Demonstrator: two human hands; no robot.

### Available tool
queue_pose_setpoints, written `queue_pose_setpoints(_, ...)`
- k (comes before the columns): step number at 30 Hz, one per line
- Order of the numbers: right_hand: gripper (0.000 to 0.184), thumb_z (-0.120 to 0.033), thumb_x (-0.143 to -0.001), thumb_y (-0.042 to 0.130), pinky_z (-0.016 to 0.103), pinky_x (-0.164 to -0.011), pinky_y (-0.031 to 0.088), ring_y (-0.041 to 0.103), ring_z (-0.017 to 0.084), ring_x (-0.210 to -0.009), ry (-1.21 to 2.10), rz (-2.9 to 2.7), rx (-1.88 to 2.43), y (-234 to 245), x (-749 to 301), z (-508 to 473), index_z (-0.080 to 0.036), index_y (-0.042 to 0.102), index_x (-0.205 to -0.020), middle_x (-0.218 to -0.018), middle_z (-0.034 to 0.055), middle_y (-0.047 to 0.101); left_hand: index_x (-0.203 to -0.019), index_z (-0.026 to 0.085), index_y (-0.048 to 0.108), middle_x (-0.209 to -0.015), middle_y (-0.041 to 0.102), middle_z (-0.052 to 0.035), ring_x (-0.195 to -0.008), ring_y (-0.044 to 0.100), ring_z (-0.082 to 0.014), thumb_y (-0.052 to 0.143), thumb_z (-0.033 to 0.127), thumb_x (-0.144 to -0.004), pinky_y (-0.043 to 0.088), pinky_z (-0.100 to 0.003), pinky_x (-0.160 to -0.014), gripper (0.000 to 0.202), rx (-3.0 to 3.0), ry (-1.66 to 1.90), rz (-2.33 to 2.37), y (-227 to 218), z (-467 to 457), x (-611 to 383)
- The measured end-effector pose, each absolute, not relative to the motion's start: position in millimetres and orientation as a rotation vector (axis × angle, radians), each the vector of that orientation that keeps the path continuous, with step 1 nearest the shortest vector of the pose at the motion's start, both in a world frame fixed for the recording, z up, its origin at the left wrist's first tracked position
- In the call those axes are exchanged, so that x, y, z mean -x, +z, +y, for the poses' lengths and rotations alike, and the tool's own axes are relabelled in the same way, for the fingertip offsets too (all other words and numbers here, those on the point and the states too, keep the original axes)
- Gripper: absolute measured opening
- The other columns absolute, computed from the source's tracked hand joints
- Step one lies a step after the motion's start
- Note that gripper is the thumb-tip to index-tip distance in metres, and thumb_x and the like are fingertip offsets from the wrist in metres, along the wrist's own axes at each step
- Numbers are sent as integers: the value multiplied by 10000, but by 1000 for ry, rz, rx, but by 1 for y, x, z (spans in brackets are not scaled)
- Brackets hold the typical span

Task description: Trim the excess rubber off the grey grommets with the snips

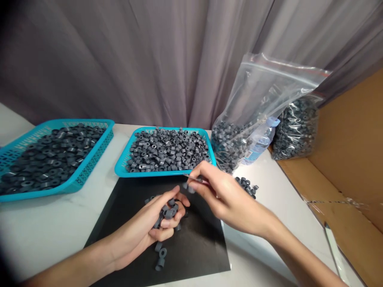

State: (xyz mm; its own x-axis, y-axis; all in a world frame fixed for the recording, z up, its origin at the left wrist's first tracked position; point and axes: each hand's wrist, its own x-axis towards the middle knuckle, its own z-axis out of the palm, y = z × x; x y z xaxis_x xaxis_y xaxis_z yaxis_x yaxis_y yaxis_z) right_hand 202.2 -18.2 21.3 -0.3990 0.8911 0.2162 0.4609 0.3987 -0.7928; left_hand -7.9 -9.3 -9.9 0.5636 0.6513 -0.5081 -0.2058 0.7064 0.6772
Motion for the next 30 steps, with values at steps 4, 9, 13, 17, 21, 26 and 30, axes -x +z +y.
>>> queue_pose_setpoints(4, 56, -268, -997, 562, 300, -634, 419, 503, 151, -692, -117, -1920, 1287, 86, -227, -14, -249, 586, -1044, -881, 32, 587, -904, 101, 645, -727, 465, 23, -547, 285, -30, 633, 348, -939, 108, -158, -437, 250, -628, 512, 859, -8, -12, 9)
queue_pose_setpoints(9, 32, -245, -981, 608, 267, -518, 312, 439, 88, -593, -376, -1830, 1295, 138, -240, 1, -234, 630, -1001, -774, -22, 582, -912, 111, 656, -757, 487, 7, -567, 315, -41, 621, 288, -931, 113, -161, -440, 181, -674, 494, 841, 1, -15, 9)
queue_pose_setpoints(13, 129, -141, -992, 515, 265, -699, 458, 593, 139, -848, 271, -2201, 1031, 107, -214, 0, -209, 619, -1029, -997, 36, 647, -940, 122, 669, -750, 461, 25, -551, 280, -36, 654, 413, -934, 118, -163, -435, 291, -726, 558, 807, 11, -14, 12)
queue_pose_setpoints(17, 69, -185, -1002, 540, 261, -705, 461, 577, 147, -811, 687, -2169, 991, 53, -193, -2, -197, 607, -1014, -960, 36, 636, -995, 144, 661, -726, 444, 45, -526, 214, -33, 627, 549, -929, 117, -160, -423, 412, -780, 615, 772, 18, -13, 14)
queue_pose_setpoints(21, 88, -278, -1028, 532, 282, -739, 472, 591, 160, -837, 922, -2030, 955, 32, -192, -5, -207, 580, -1010, -956, 36, 619, -977, 156, 627, -714, 439, 53, -526, 191, -36, 595, 558, -945, 125, -149, -414, 404, -781, 632, 726, 18, -13, 13)
queue_pose_setpoints(26, 87, -271, -1032, 527, 272, -740, 459, 575, 152, -841, 955, -2002, 949, 31, -195, -9, -206, 575, -1000, -962, 35, 597, -991, 163, 609, -714, 428, 58, -525, 195, -37, 591, 530, -960, 122, -148, -404, 368, -783, 614, 715, 16, -14, 11)
queue_pose_setpoints(30, 83, -269, -1026, 549, 246, -715, 432, 544, 131, -823, 934, -1995, 952, 25, -197, -9, -203, 587, -993, -956, 22, 585, -996, 166, 597, -723, 428, 58, -525, 201, -34, 597, 471, -978, 110, -150, -402, 305, -770, 602, 721, 15, -13, 12)
